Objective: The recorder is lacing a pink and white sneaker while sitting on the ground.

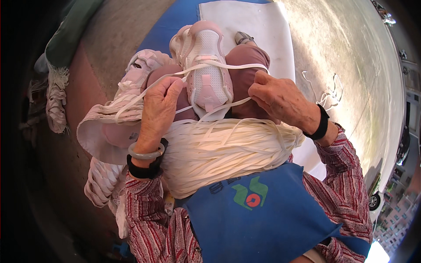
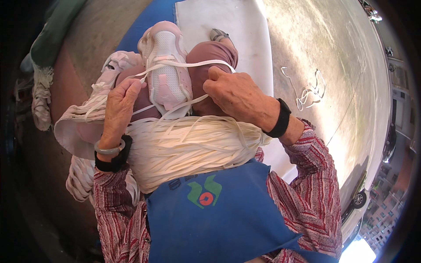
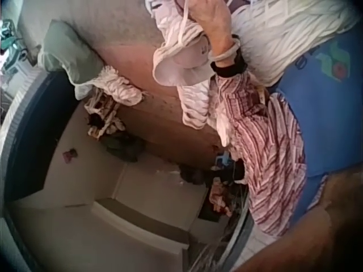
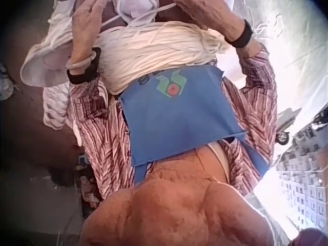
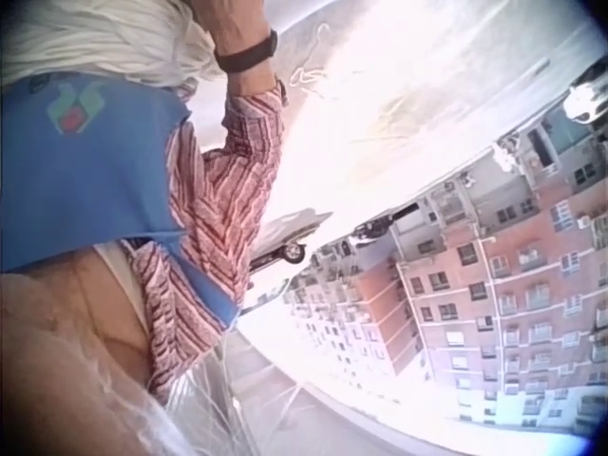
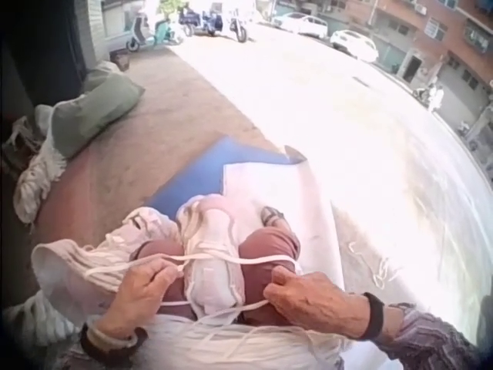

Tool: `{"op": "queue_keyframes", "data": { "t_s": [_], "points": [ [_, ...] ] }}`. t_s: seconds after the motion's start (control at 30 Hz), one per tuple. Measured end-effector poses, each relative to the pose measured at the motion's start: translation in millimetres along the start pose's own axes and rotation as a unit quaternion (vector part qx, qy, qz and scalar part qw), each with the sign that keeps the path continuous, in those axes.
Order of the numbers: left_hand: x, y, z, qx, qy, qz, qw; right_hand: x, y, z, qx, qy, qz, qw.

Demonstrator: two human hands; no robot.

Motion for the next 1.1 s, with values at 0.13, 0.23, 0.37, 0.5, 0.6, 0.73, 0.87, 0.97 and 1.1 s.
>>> {"op": "queue_keyframes", "data": {
  "t_s": [0.13, 0.23, 0.37, 0.5, 0.6, 0.73, 0.87, 0.97, 1.1],
  "points": [
    [3.1, 1.1, -1.9, 0.053, 0.042, 0.022, 0.997, -12.6, 36.9, -10.3, 0.028, 0.055, 0.048, 0.997],
    [8.2, 3.0, -2.0, 0.082, 0.052, 0.018, 0.995, -18.7, 48.7, -7.7, 0.014, 0.052, 0.071, 0.996],
    [11.2, 1.4, -6.2, 0.077, 0.069, 0.016, 0.994, -10.3, 40.6, -10.7, -0.019, 0.046, 0.121, 0.991],
    [18.3, 12.0, 0.1, 0.053, 0.045, -0.042, 0.997, 1.3, -3.0, -10.7, 0.113, 0.039, 0.031, 0.992],
    [19.5, 16.5, 4.8, 0.028, 0.03, -0.071, 0.997, 9.4, -16.3, 4.2, 0.064, 0.048, -0.004, 0.997],
    [24.5, 15.3, 5.7, 0.003, 0.029, -0.062, 0.998, 11.8, -14.4, 11.5, 0.012, -0.005, -0.021, 1.0],
    [28.3, 12.9, 2.8, 0.002, 0.013, -0.077, 0.997, 3.5, 8.2, 0.9, 0.014, 0.038, 0.038, 0.998],
    [29.8, 9.4, 0.6, -0.013, 0.014, -0.079, 0.997, -2.7, 16.7, -4.0, -0.015, 0.043, 0.049, 0.998],
    [35.3, 12.4, 2.8, 0.043, -0.025, -0.079, 0.996, -2.8, 4.2, -9.1, 0.042, 0.1, 0.027, 0.994]
  ]
}}
Point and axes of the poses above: each hand's wrist, its own x-axis towards the middle knuckle, its own z-axis out of the palm, y = z × x, the point moved 4 cm from there along x, towards the middle knuckle, and after that the axes turned 2 degrees about -x, right-handed, at the moved point
